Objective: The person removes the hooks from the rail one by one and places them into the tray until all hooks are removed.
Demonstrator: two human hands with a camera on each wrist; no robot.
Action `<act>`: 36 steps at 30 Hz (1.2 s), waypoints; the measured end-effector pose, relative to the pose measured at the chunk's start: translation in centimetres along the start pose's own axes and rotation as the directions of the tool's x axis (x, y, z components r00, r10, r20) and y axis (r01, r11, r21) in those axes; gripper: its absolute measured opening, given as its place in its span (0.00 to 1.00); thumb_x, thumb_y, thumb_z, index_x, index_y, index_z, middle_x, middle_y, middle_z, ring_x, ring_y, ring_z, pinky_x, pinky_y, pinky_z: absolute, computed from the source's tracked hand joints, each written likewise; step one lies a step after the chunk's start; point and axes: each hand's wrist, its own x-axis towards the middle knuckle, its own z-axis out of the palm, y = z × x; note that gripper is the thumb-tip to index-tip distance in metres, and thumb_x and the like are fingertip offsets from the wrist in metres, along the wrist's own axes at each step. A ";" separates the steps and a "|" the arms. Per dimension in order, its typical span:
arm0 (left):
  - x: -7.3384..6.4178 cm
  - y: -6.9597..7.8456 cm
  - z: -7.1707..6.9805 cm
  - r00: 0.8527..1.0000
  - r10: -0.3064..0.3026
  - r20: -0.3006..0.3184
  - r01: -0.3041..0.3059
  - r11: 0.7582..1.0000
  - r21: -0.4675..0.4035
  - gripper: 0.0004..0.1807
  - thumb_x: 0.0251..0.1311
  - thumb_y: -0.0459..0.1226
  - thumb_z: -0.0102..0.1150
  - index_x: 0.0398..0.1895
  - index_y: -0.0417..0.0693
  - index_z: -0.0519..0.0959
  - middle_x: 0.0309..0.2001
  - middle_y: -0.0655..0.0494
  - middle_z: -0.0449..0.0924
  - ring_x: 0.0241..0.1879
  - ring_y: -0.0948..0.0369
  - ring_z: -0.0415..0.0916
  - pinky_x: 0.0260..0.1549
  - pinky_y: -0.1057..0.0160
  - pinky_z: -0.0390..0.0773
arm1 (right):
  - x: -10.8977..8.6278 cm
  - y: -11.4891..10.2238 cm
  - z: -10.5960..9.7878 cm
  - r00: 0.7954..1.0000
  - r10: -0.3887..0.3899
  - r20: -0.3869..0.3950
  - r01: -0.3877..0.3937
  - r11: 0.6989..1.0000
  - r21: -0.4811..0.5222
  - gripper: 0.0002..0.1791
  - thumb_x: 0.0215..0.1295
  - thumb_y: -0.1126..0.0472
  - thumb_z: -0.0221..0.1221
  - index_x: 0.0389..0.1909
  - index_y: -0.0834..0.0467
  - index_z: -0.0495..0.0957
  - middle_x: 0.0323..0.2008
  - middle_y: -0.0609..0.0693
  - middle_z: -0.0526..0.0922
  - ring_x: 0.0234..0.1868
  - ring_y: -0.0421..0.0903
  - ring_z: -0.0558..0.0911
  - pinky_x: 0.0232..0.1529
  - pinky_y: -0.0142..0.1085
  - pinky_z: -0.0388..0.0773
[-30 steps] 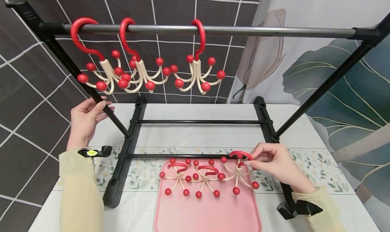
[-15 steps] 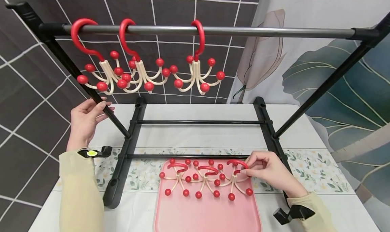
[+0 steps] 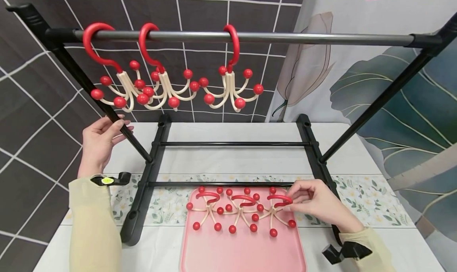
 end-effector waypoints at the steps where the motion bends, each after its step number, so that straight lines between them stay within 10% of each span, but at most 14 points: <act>1: 0.0 0.0 0.0 1.000 0.000 0.001 0.000 1.000 -0.002 0.16 0.65 0.29 0.66 0.53 0.29 0.80 0.39 0.50 0.87 0.36 0.59 0.88 0.39 0.64 0.84 | 0.0 -0.2 -0.1 1.000 -0.010 0.000 0.010 1.000 -0.005 0.12 0.55 0.70 0.75 0.39 0.59 0.85 0.36 0.54 0.87 0.35 0.51 0.89 0.36 0.39 0.87; 16: 0.0 0.0 0.1 1.000 -0.006 0.003 0.006 1.000 -0.001 0.12 0.65 0.29 0.66 0.50 0.35 0.83 0.39 0.51 0.87 0.36 0.59 0.88 0.38 0.64 0.84 | 2.2 -5.8 -3.2 0.978 -0.143 -0.153 0.108 0.969 -0.221 0.20 0.55 0.73 0.74 0.48 0.57 0.86 0.46 0.51 0.87 0.46 0.45 0.87 0.46 0.32 0.84; 36: 0.0 0.1 0.0 1.000 -0.005 0.011 0.005 1.000 -0.029 0.14 0.66 0.27 0.65 0.53 0.30 0.81 0.40 0.50 0.87 0.37 0.59 0.88 0.39 0.65 0.84 | 9.6 -16.5 -2.8 0.792 -0.473 -0.385 0.367 0.874 -0.319 0.23 0.52 0.75 0.75 0.51 0.64 0.86 0.48 0.57 0.87 0.49 0.48 0.86 0.55 0.35 0.81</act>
